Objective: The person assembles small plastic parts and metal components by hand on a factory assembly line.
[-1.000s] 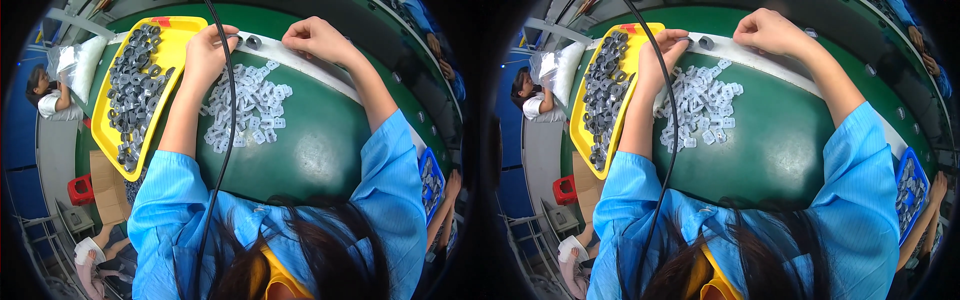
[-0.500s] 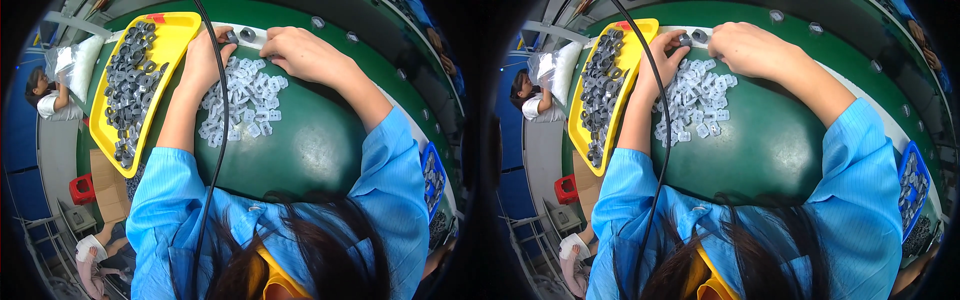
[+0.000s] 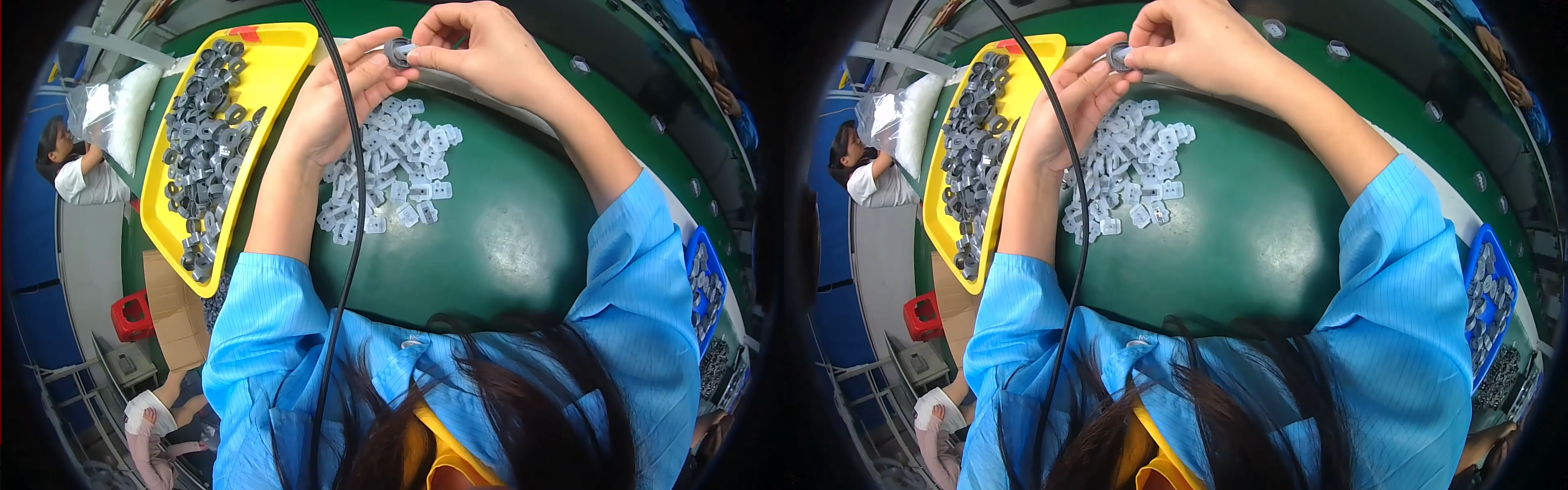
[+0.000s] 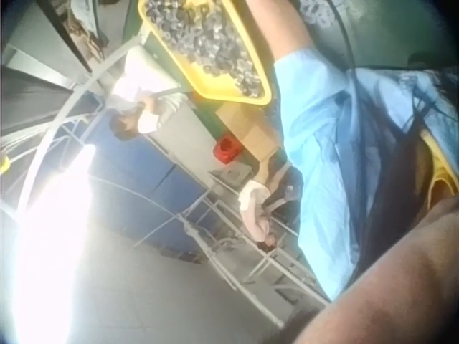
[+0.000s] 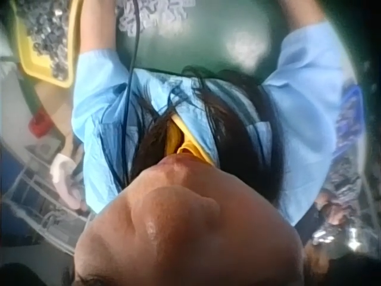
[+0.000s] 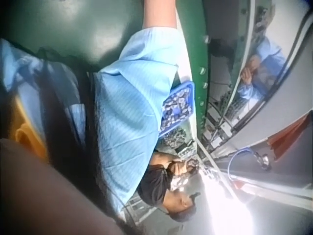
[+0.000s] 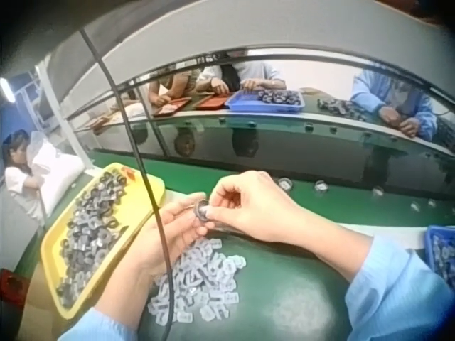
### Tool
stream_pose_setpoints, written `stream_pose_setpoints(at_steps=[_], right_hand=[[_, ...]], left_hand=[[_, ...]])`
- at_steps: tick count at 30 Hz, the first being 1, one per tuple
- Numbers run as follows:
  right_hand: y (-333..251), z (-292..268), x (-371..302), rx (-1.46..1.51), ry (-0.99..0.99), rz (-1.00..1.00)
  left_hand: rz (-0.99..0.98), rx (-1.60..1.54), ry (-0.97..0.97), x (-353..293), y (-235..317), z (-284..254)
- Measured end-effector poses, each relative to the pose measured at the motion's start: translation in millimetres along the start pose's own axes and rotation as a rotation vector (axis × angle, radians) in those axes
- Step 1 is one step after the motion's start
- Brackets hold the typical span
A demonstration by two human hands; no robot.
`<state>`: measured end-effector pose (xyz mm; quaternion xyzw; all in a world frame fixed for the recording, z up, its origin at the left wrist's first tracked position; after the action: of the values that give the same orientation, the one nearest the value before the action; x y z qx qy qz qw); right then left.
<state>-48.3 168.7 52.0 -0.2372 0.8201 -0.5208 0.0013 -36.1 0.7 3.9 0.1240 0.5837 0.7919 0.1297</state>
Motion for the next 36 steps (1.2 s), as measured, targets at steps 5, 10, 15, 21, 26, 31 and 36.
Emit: stream_pose_setpoints(at_steps=[5,10,15,21,26,31,36], right_hand=[[2,-3,0,-0.326,0.033,-0.182],[2,-4,-5,-0.317,-0.020,-0.114],[20,-6,0,-0.078,0.015,0.000],[49,1,5,0.409,-0.085,0.270],[37,0,2,0.469,-0.254,0.297],[29,3,2,0.330,-0.241,0.250],[29,2,5,0.466,-0.150,0.062]], left_hand=[[0.032,0.017,0.067,5,-4,0],[0.095,0.234,0.168,3,-9,7],[0.179,0.277,0.193,1,-2,12],[0.582,0.761,0.209,-6,5,33],[0.578,0.928,0.174,-5,6,29],[0.743,1.068,0.151,-9,14,28],[1.030,1.036,0.251,-11,20,32]])
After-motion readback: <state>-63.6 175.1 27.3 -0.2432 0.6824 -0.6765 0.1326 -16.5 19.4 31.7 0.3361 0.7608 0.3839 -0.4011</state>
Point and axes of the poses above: each hand's wrist, its own x-axis towards the middle knuckle, its own z-axis out of the palm, y = z × x, the point moved 3 cm from there along x, towards the middle knuckle, and after that the axes turned 3 degrees about y, right-handed, at the moved point
